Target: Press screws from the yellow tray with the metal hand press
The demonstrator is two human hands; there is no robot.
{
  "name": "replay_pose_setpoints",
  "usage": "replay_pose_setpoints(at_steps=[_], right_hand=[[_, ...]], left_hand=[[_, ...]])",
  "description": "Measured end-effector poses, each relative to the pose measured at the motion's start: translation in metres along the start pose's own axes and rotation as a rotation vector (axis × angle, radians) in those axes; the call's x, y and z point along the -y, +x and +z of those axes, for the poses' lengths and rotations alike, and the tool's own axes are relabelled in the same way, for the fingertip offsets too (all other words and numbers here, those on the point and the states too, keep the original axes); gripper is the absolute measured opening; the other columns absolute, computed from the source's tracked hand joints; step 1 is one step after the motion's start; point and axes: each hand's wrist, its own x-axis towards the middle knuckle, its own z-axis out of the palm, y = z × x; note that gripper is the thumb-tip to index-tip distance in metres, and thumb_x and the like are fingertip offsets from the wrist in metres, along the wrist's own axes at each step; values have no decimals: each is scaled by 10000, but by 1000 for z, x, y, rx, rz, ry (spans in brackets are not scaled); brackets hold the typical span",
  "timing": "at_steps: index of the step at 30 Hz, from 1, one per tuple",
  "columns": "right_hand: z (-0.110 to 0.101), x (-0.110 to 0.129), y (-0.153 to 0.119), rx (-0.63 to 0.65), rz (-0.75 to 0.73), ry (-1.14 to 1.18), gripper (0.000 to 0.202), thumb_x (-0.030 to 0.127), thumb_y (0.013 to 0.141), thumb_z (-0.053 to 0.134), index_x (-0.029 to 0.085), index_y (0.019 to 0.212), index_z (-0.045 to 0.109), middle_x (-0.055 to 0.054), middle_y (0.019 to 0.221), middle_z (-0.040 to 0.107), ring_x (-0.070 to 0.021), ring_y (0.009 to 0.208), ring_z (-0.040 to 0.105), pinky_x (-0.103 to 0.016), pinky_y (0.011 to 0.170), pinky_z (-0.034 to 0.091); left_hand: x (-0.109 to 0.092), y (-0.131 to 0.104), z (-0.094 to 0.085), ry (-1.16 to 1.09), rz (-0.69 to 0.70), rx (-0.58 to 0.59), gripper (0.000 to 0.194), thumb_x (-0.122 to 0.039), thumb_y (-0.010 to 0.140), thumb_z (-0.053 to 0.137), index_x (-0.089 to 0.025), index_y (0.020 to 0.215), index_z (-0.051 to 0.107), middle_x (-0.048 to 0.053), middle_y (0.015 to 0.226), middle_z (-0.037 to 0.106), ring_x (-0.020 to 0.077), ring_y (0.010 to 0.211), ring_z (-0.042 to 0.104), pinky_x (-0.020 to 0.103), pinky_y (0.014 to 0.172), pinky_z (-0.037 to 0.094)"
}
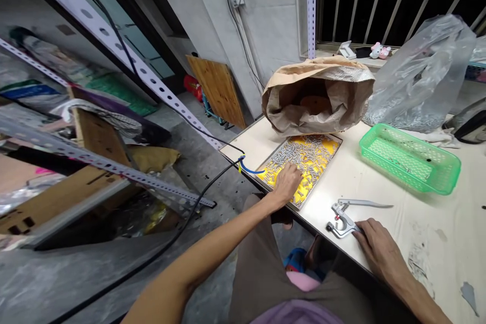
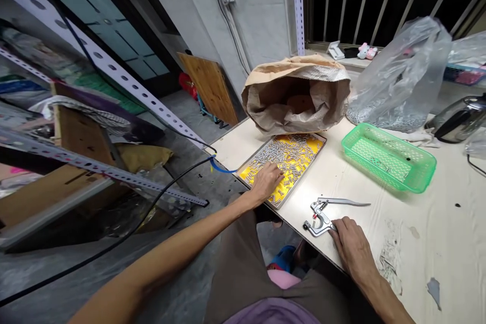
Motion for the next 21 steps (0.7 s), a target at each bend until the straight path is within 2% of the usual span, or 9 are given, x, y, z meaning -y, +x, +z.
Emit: replay_pose_setpoints(at_steps=[5, 8, 11, 13, 17, 21], right_hand=[[-21, 8, 5, 16, 92, 140, 262, 378, 967, 328, 223, 901, 527, -61, 824, 574, -191, 767, 564, -326, 700, 470], [-36, 4, 11, -42, 191, 153, 258, 379, 956, 312, 221, 940, 516, -63, 843, 575, -189, 769, 574, -315, 686, 465], [-43, 2, 16, -50, 306, 183, 235, 386, 930, 307, 222, 952, 473, -46, 801, 600, -183, 677, 582, -299, 610, 445], [-38, 9, 19, 23, 370, 226, 194, 381, 911, 331, 225, 951, 439, -20, 747, 611, -175, 605, 577, -281, 564, 420], [-13, 34, 22, 201, 418, 184, 166, 371, 859, 464, 228, 928, 416, 14, 663, 611, -175, 559, 585, -244, 495, 339], [7, 51, 25, 233, 354, 7, 153, 343, 865, 524, 230, 927, 441, 1, 735, 660, -182, 646, 638, -236, 510, 295]], left_hand=[[-1, 11, 9, 23, 12, 48, 259, -158, 918, 430, -112, 816, 664, 124, 881, 601, 232, 908, 503, 354, 786, 430], [-2, 16, 7, 49, -19, 83, 274, -161, 917, 416, -102, 830, 668, 135, 894, 605, 240, 940, 505, 349, 792, 426], [-4, 19, 1, 71, -34, 132, 254, -155, 902, 427, -97, 833, 664, 139, 922, 612, 246, 966, 506, 338, 781, 423], [-5, 20, -2, 61, -28, 131, 248, -140, 894, 422, -103, 818, 655, 135, 924, 616, 241, 961, 511, 333, 787, 420], [-1, 12, -6, -31, -16, 45, 187, -131, 864, 445, -131, 821, 627, 110, 899, 625, 223, 919, 529, 322, 796, 420], [2, -7, -10, -235, -58, -30, 128, -156, 816, 483, -153, 752, 594, 66, 784, 623, 193, 784, 552, 294, 719, 422]])
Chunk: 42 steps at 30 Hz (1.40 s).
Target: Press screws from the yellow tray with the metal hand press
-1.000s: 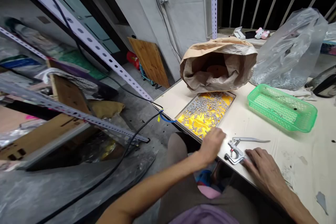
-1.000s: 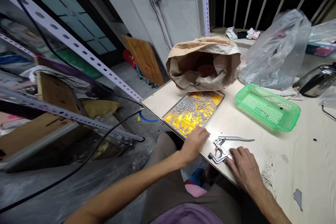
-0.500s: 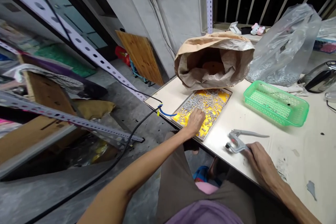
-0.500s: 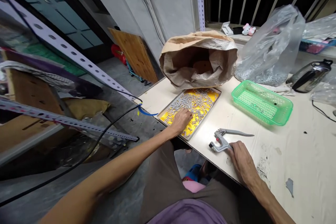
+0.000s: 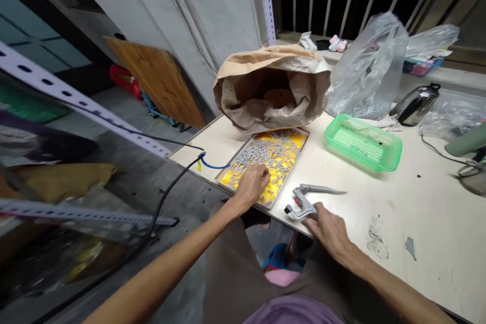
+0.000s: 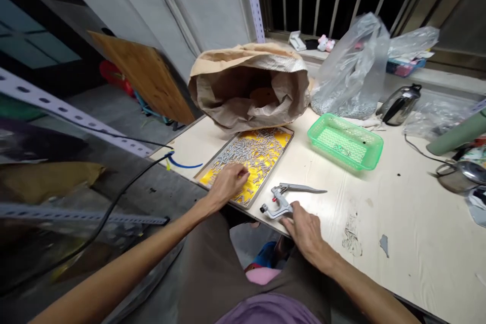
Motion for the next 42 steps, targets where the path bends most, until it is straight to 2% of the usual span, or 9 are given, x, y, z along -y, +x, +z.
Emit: replay_pose_setpoints(at_steps=[7, 11, 14, 18, 21, 24, 29, 34, 42], right_hand=[[11, 0, 4, -26, -13, -170, 70, 195, 898, 416, 231, 849, 450, 19, 687, 634, -165, 599, 630, -249, 490, 244], [5, -13, 2, -99, -33, -96, 119, 253, 928, 356, 240, 876, 462, 31, 630, 614, -160, 512, 587, -239, 487, 264], [-25, -26, 13, -275, 15, -87, 182, 304, 936, 324, 227, 927, 489, 12, 635, 610, -150, 471, 535, -236, 481, 254], [-88, -46, 55, -535, 202, -230, 262, 302, 920, 338, 164, 991, 549, -64, 716, 628, -177, 554, 538, -256, 490, 234], [-128, -63, 88, -553, 240, -256, 334, 257, 918, 338, 150, 1139, 565, -117, 915, 664, -208, 714, 581, -269, 529, 281], [-142, -75, 97, -533, 258, -277, 410, 259, 915, 357, 176, 1283, 515, -121, 1055, 659, -229, 805, 593, -275, 535, 298], [-101, -71, 49, -475, 11, -295, 403, 333, 940, 337, 239, 1293, 508, -73, 1073, 664, -211, 820, 614, -265, 517, 333], [-43, -50, -5, -190, -136, -205, 335, 317, 956, 319, 230, 1197, 535, -57, 1003, 681, -188, 761, 637, -270, 563, 391], [-21, -41, -7, 38, -40, -287, 288, 391, 975, 343, 202, 1056, 545, -57, 913, 670, -198, 751, 610, -300, 628, 339]], left_hand=[[-24, -35, -26, -460, -74, -38, 197, -322, 782, 499, -182, 694, 606, 18, 688, 623, 135, 605, 546, 242, 616, 430], [-40, -46, -38, -611, -163, -4, 190, -324, 750, 512, -181, 685, 620, 10, 661, 624, 118, 580, 527, 217, 582, 416], [-43, -54, -36, -737, -227, 11, 217, -360, 730, 532, -171, 671, 623, 4, 634, 602, 108, 570, 504, 211, 564, 402], [-47, -62, -25, -988, -317, 124, 317, -464, 687, 573, -152, 699, 627, -1, 611, 559, 103, 545, 488, 206, 495, 401], [-56, -62, -20, -1136, -415, 295, 402, -522, 622, 633, -140, 748, 621, -19, 591, 533, 83, 477, 462, 200, 434, 395], [-67, -60, -23, -1210, -476, 378, 422, -512, 595, 681, -135, 773, 613, -13, 615, 569, 67, 464, 474, 190, 438, 415], [-77, -54, -38, -1287, -553, 341, 358, -438, 643, 721, -122, 757, 597, 12, 663, 620, 52, 475, 504, 164, 446, 435], [-84, -49, -27, -1233, -602, 366, 246, -335, 722, 693, -111, 751, 596, -8, 628, 597, 40, 442, 499, 140, 407, 416], [-104, -44, 16, -1022, -598, 432, 89, -186, 798, 574, -118, 747, 602, -77, 420, 475, 44, 331, 426, 131, 345, 354]])
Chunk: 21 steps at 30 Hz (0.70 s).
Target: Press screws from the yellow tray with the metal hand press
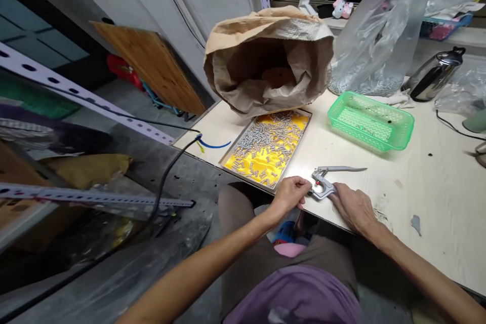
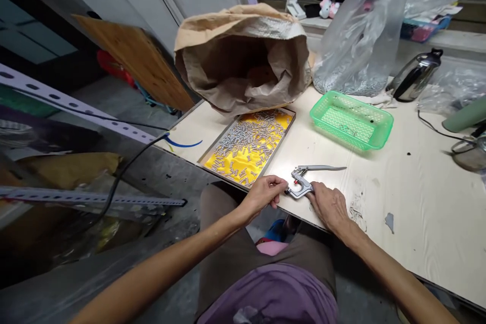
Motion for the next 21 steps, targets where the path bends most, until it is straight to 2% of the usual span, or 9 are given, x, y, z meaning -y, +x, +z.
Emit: replay_pose_setpoints(at_steps=[3, 6, 11, 16, 21], right_hand=[[5, -2, -2, -45, -41, -33, 236, 308, 976, 357, 200, 1044, 555, -53, 907, 647, -200, 794, 580, -319, 687, 334], [11, -5, -4, -144, -96, -95, 183, 241, 944, 431, 198, 1031, 586, -61, 919, 620, -207, 824, 531, -322, 701, 322], [16, -10, -5, -278, -168, -89, 190, 237, 914, 499, 206, 1054, 624, -65, 870, 585, -202, 790, 454, -305, 672, 316], [18, -16, -6, -309, -188, -58, 248, 235, 927, 475, 221, 1132, 614, -65, 835, 561, -192, 761, 427, -295, 661, 318], [24, -18, -5, -336, -190, -40, 267, 220, 917, 491, 229, 1150, 621, -62, 788, 543, -192, 746, 422, -293, 649, 310]], left_hand=[[2, 5, 5, 89, -30, 4, 95, -170, 811, 548, -117, 750, 598, -80, 387, 463, 43, 305, 414, 124, 332, 328], [3, 10, 7, 163, -68, -5, 88, -158, 813, 541, -115, 772, 607, -80, 387, 466, 45, 302, 420, 119, 328, 307], [2, 17, 9, 229, -94, 9, 108, -187, 830, 548, -113, 798, 621, -76, 382, 456, 59, 320, 431, 138, 354, 349], [-6, 14, 12, 351, -144, 0, 132, -261, 815, 599, -136, 790, 635, -79, 393, 446, 54, 331, 418, 138, 370, 357], [-6, 16, 10, 388, -193, 24, 98, -197, 819, 564, -134, 755, 603, -81, 380, 435, 61, 325, 409, 149, 375, 371]])
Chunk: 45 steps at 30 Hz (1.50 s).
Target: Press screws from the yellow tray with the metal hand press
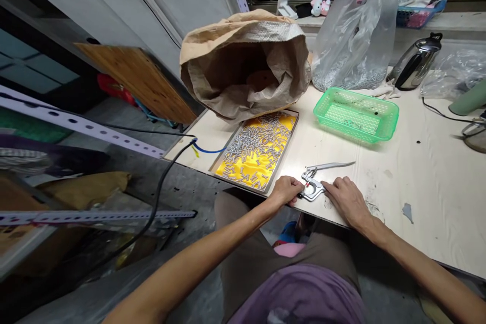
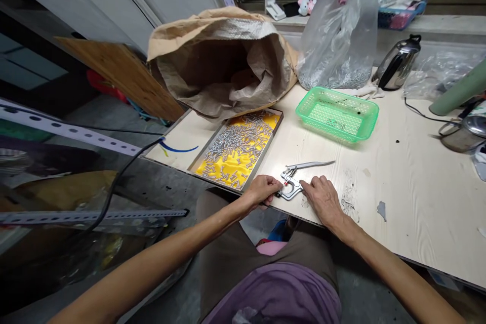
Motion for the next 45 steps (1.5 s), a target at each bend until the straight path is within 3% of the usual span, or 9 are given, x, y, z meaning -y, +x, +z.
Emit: replay_pose_setpoints(at_steps=[5, 8, 13, 19, 33, 35, 39, 42, 45], right_hand=[[-4, 1, 1, 56, 23, 10, 262, 248, 927, 468, 247, 1128, 637, -63, 773, 545, -200, 751, 442, -305, 646, 321], [-11, -1, 4, 120, 16, 78, 284, 309, 907, 512, 244, 1166, 608, -77, 895, 581, -211, 832, 477, -308, 693, 365], [-17, -19, 21, 122, -2, 64, 766, 562, 747, 651, 106, 1329, 448, -196, 1358, 428, -346, 1208, 377, -440, 945, 369], [-19, -33, 41, 290, -80, 46, 1014, 650, 595, 720, 57, 1350, 395, -206, 1247, 516, -357, 1133, 459, -499, 984, 349], [-33, -19, 40, 386, -12, 62, 648, 428, 673, 768, 123, 1189, 523, -135, 1083, 561, -272, 973, 505, -367, 786, 446], [-33, -18, 38, 377, -12, 70, 601, 401, 693, 760, 127, 1174, 527, -129, 1065, 564, -263, 956, 510, -364, 778, 448], [-29, -15, 35, 337, -37, 80, 532, 336, 721, 742, 124, 1157, 522, -126, 1028, 567, -257, 929, 517, -366, 751, 454], [-24, -15, 33, 279, -91, 104, 405, 297, 764, 697, 138, 1098, 532, -116, 990, 568, -251, 911, 522, -365, 741, 454], [-20, -18, 28, 224, -121, 161, 393, 322, 782, 675, 139, 1094, 520, -116, 1005, 566, -242, 897, 526, -368, 760, 457]], left_hand=[[1, 6, -2, 37, -24, 82, 122, -175, 817, 549, -136, 703, 566, -82, 358, 424, 65, 318, 394, 162, 381, 383], [2, 8, -3, 53, -12, 117, 169, -161, 818, 547, -143, 651, 530, -80, 347, 421, 66, 307, 386, 163, 368, 366], [7, 8, -3, 45, 16, 153, 188, -138, 808, 555, -140, 623, 525, -75, 355, 438, 66, 314, 406, 160, 361, 350], [11, 8, -2, 76, 11, 136, 157, -166, 794, 567, -134, 641, 553, -73, 355, 436, 73, 330, 431, 158, 375, 354], [18, 7, -1, 155, 35, 128, 196, -269, 821, 581, -145, 671, 562, -51, 428, 474, 92, 389, 484, 188, 434, 413], [22, 1, -1, 300, 154, 25, 203, -307, 838, 571, -145, 715, 576, -7, 557, 559, 121, 509, 560, 219, 517, 467], [23, -8, 8, 702, 665, -258, 151, -293, 874, 536, -164, 937, 582, 96, 1032, 614, 219, 963, 592, 335, 791, 512], [12, 1, 21, 869, 970, -233, 362, -252, 839, 595, -153, 1171, 493, 151, 1311, 492, 284, 1227, 450, 433, 984, 427], [0, 17, 28, 875, 1107, -135, 614, -276, 822, 621, -133, 1342, 327, 183, 1376, 431, 300, 1281, 401, 455, 1039, 367]])
